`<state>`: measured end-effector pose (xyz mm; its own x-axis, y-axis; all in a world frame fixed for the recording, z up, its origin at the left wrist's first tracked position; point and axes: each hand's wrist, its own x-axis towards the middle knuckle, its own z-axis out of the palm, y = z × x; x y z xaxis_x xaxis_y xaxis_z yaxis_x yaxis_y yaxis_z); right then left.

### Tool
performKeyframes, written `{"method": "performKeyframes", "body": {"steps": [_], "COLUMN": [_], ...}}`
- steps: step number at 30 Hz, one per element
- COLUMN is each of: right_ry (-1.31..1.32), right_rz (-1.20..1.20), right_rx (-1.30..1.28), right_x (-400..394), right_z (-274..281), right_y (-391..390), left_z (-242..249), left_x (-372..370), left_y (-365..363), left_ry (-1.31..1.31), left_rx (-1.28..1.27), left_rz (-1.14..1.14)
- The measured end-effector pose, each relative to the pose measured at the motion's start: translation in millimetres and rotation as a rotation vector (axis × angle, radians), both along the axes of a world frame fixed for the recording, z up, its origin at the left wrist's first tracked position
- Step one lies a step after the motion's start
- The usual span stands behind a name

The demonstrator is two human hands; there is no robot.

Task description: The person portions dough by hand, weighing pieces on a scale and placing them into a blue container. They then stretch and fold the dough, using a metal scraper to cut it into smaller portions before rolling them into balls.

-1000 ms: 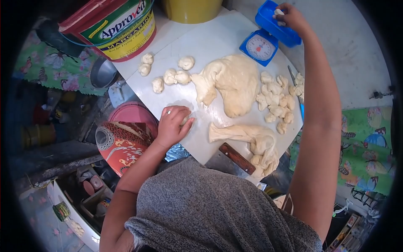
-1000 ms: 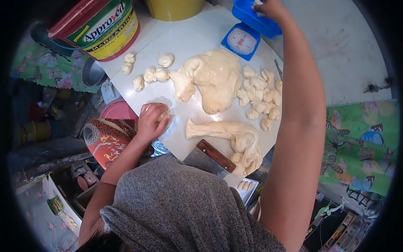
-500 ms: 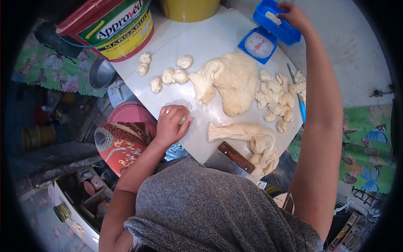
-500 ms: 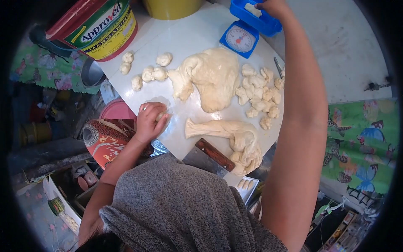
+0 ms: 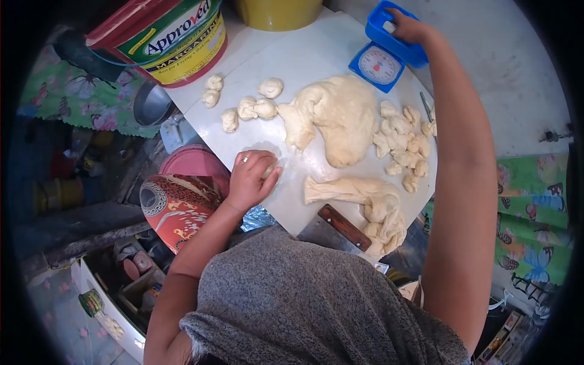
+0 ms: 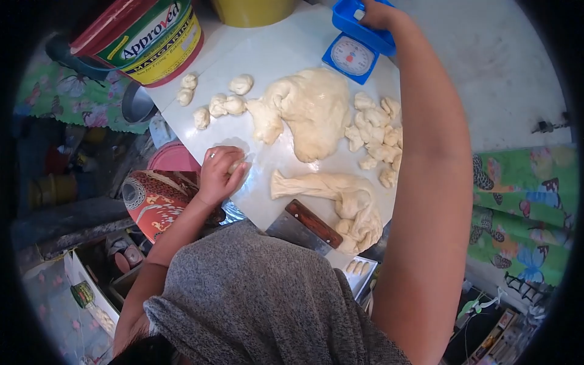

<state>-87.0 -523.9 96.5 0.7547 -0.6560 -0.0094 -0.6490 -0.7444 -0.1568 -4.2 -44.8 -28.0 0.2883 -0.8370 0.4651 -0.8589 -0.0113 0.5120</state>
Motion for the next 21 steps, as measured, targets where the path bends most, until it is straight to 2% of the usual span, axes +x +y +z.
{"method": "performKeyframes", "body": {"steps": [4, 6, 10, 12, 15, 21], "right_ry": [0.014, -0.138, -0.19, -0.359, -0.332, -0.349], "right_rz": [0.068, 0.004, -0.01, -0.044, -0.056, -0.09], "right_rx": [0.027, 0.123, 0.106, 0.107, 0.19, 0.17], "right_x": [-1.9, -9.4, -25.5, -34.0, -42.2, -48.7], "right_z": [-0.4, 23.5, 59.5, 64.9, 80.6, 96.7], "right_y": [-20.5, -2.3, 24.0, 23.5, 36.8, 54.4], "left_z": [0.2, -0.4, -1.4, -1.8, -1.2, 1.0], "left_x": [-0.1, -0.5, -0.8, -1.1, -1.7, -2.6], "left_y": [-1.2, 0.1, -0.5, -0.3, -0.6, -1.5], "left_ry": [0.001, 0.004, -0.005, -0.008, -0.003, -0.01], "left_rx": [-0.017, -0.021, -0.011, -0.012, -0.018, -0.011], "left_rz": [-0.004, -0.002, 0.001, -0.001, -0.002, 0.0]}}
